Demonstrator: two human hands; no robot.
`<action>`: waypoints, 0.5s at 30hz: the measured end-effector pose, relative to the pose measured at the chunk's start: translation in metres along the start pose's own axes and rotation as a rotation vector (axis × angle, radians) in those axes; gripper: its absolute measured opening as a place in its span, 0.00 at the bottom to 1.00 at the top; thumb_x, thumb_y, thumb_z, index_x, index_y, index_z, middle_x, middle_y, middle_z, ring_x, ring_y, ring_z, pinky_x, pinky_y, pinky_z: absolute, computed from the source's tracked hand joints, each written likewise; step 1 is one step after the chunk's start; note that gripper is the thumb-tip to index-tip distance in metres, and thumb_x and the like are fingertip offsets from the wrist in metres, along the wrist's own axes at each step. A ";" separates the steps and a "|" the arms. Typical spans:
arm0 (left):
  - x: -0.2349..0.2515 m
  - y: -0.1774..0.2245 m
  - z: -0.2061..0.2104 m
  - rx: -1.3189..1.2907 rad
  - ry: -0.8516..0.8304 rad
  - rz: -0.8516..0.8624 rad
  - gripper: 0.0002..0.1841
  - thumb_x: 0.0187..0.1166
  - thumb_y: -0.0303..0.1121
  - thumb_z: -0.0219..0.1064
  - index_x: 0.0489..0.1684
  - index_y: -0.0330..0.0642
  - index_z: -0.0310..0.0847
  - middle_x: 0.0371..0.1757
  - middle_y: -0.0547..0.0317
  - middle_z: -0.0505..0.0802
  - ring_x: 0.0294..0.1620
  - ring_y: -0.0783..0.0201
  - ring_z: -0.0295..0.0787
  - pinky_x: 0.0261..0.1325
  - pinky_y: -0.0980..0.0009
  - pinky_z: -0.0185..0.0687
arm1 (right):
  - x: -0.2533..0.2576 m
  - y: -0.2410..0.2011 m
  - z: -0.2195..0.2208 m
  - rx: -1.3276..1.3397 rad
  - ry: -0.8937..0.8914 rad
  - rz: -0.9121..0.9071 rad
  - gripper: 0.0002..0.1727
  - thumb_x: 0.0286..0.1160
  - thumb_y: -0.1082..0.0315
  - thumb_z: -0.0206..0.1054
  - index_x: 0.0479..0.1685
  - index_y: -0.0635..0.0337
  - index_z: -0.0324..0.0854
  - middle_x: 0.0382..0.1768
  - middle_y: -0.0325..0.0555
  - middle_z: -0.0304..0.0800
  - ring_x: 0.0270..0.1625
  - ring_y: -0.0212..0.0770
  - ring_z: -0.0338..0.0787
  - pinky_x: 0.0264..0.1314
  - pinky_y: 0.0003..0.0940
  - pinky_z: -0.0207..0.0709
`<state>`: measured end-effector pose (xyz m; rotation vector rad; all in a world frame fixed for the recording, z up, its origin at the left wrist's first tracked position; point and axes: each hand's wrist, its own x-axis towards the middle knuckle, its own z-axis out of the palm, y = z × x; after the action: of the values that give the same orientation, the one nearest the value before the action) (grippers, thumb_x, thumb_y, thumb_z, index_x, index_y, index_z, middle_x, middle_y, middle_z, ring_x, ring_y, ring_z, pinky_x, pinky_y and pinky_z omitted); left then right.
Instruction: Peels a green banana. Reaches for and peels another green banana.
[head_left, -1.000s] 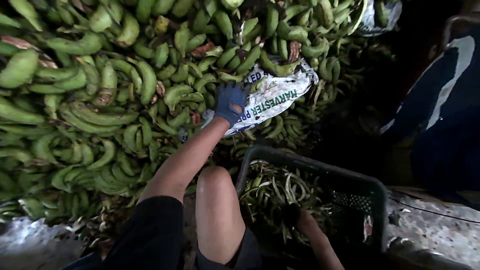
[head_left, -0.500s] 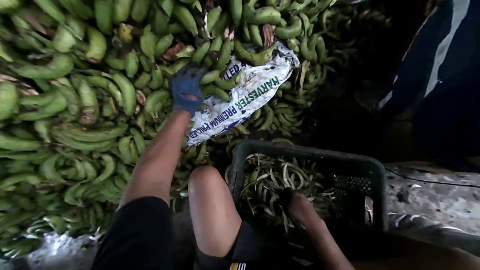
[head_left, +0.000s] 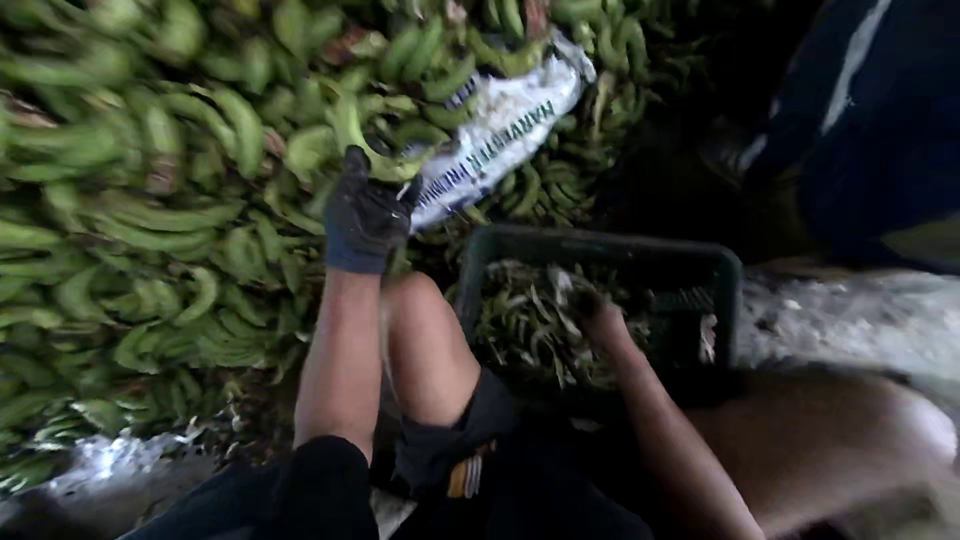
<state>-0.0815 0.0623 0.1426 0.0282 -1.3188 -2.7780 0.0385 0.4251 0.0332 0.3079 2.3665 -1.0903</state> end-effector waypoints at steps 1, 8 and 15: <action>-0.015 -0.012 0.008 0.012 -0.025 -0.054 0.17 0.94 0.44 0.42 0.62 0.47 0.74 0.58 0.52 0.89 0.62 0.52 0.87 0.69 0.44 0.84 | 0.000 0.008 -0.006 0.021 0.083 -0.005 0.30 0.80 0.55 0.72 0.78 0.59 0.76 0.60 0.65 0.89 0.63 0.63 0.90 0.69 0.67 0.80; -0.104 -0.078 0.062 0.100 -0.067 -0.152 0.16 0.85 0.27 0.55 0.69 0.42 0.67 0.57 0.50 0.87 0.57 0.52 0.88 0.65 0.45 0.85 | 0.001 0.071 -0.019 -0.079 0.199 0.262 0.31 0.76 0.47 0.72 0.72 0.57 0.80 0.62 0.62 0.90 0.66 0.65 0.89 0.68 0.71 0.78; -0.099 -0.119 0.057 0.036 -0.089 -0.276 0.16 0.88 0.30 0.51 0.71 0.42 0.66 0.59 0.47 0.87 0.56 0.50 0.88 0.61 0.45 0.87 | -0.026 0.071 0.044 -0.446 -0.071 0.199 0.38 0.75 0.46 0.71 0.78 0.64 0.74 0.75 0.72 0.76 0.76 0.75 0.76 0.69 0.81 0.70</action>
<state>0.0090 0.1882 0.0856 0.0973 -1.4900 -3.0135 0.1050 0.4380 -0.0227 0.3252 2.3747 -0.4575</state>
